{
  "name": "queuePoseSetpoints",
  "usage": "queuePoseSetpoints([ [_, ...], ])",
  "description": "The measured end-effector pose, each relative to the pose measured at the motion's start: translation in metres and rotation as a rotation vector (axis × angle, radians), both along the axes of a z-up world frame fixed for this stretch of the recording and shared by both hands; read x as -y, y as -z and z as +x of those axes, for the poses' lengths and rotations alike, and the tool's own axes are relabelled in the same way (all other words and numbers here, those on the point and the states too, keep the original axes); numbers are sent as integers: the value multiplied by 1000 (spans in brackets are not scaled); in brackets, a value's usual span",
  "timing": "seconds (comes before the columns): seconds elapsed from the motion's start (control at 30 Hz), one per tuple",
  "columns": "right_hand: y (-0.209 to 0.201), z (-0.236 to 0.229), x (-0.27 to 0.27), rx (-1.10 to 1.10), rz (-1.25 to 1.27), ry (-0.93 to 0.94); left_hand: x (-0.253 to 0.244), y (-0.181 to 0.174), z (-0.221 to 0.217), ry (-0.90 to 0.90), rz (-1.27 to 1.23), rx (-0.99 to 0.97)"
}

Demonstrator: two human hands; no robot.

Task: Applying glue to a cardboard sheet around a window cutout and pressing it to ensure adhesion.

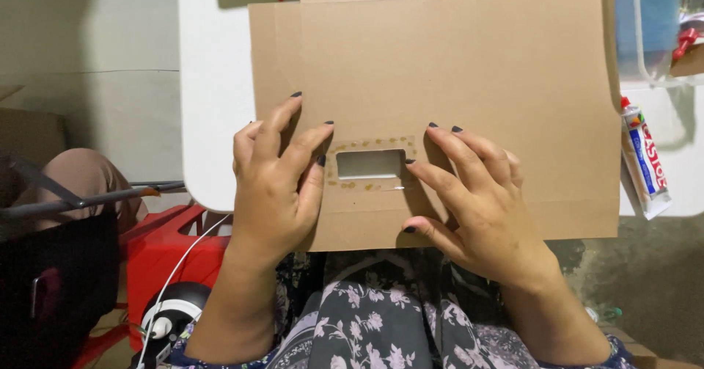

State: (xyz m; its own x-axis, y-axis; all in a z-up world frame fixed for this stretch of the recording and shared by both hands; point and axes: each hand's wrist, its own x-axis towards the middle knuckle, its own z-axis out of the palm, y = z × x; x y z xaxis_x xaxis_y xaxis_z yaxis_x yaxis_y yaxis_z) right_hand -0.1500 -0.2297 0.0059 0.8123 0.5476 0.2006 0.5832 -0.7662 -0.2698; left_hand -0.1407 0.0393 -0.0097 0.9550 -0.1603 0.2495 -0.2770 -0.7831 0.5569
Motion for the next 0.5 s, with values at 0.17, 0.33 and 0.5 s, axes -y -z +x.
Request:
queuePoseSetpoints([
  [0.17,0,0,-3,-30,-76,34,0,3,-2,-23,31,-25],
  [0.33,-1,1,-3,-26,-103,34,1,3,-2,-20,31,3],
  [0.5,-3,6,0,-112,-69,2,-3,3,-2,81,99,69],
])
